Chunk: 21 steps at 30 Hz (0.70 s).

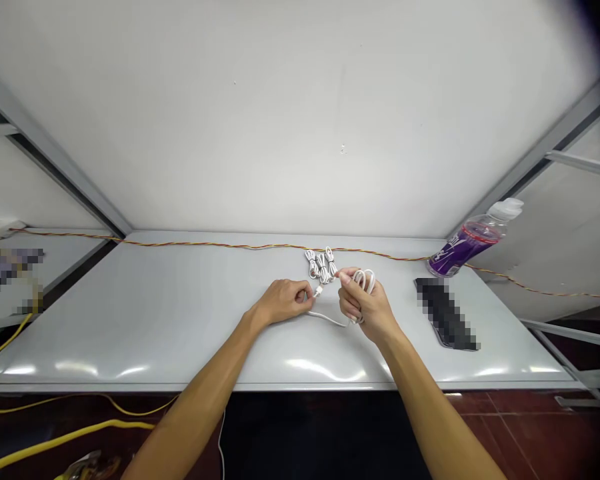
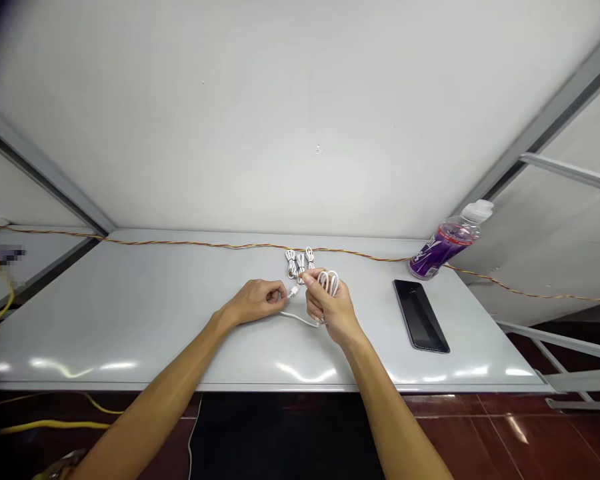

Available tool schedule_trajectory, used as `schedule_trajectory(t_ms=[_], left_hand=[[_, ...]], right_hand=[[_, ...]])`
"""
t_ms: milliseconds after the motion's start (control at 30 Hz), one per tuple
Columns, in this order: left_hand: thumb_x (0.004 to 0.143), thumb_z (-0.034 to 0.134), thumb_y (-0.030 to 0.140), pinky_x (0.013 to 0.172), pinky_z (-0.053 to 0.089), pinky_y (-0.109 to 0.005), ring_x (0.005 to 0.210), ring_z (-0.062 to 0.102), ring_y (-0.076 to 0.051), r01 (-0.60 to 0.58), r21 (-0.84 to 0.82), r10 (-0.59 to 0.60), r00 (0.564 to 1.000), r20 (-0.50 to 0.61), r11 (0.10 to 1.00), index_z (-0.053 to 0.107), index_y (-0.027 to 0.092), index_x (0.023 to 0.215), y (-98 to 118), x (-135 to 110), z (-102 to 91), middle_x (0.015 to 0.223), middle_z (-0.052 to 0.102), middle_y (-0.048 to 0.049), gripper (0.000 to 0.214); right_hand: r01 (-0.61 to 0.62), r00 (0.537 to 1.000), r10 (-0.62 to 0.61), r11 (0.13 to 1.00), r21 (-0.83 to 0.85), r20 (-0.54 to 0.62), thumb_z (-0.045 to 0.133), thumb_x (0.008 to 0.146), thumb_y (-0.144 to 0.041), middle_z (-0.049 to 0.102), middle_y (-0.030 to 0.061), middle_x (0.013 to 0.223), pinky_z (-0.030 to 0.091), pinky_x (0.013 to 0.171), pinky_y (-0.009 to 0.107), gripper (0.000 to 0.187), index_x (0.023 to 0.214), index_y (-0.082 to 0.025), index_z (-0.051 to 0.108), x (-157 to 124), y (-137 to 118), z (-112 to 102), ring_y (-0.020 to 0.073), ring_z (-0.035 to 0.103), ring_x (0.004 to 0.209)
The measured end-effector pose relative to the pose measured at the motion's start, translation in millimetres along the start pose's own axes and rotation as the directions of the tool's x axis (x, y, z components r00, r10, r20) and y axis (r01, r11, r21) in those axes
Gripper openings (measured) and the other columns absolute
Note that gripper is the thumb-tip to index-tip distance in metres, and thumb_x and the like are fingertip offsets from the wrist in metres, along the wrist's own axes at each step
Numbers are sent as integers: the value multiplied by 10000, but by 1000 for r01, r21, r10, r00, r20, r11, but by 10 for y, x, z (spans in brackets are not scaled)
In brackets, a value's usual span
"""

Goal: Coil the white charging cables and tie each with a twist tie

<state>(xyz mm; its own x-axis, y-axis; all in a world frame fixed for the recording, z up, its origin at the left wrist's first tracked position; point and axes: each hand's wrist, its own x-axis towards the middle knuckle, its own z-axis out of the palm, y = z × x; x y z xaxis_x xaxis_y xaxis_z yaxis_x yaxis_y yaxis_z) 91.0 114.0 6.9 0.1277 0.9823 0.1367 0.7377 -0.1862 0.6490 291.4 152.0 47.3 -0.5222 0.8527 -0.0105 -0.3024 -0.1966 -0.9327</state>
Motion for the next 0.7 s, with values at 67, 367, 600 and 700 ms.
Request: schedule_trajectory(t_ms=[67,367,600,700], left_hand=[[846,584,425,541,343,-246,524,452,-111,23,-186,-32,999,-42,982,620,208,792,25,0,-30,571,511,41,226],[849,636,491,426,411,-211,461,549,-105,63,-697,-103,995,-16,715,511,181,886,68,26,-66,601,626,8,337],[829,653,519,376,387,-206,383,530,-98,73,-746,-109,994,1,662,528,176,934,31,58,-59,591,643,15,380],[826,653,522,364,335,-192,368,452,-58,69,-714,-149,988,-50,697,577,163,898,20,75,-33,570,591,34,374]], right_hand=[[-17,1000,20,988,-155,21,677,818,-496,317,-93,491,234,377,223,319,937,-201,652,-26,-11,-32,75,275,394],[298,951,-205,798,-524,229,537,933,-466,604,49,1289,384,1053,421,324,1162,-297,692,23,115,-46,254,535,1215],[174,959,-63,901,-398,276,512,945,-481,688,44,948,478,926,408,355,1161,-244,665,63,230,-37,215,638,936],[22,963,34,979,-203,269,550,911,-519,645,17,782,546,787,386,368,1107,-230,664,78,261,-22,194,647,767]])
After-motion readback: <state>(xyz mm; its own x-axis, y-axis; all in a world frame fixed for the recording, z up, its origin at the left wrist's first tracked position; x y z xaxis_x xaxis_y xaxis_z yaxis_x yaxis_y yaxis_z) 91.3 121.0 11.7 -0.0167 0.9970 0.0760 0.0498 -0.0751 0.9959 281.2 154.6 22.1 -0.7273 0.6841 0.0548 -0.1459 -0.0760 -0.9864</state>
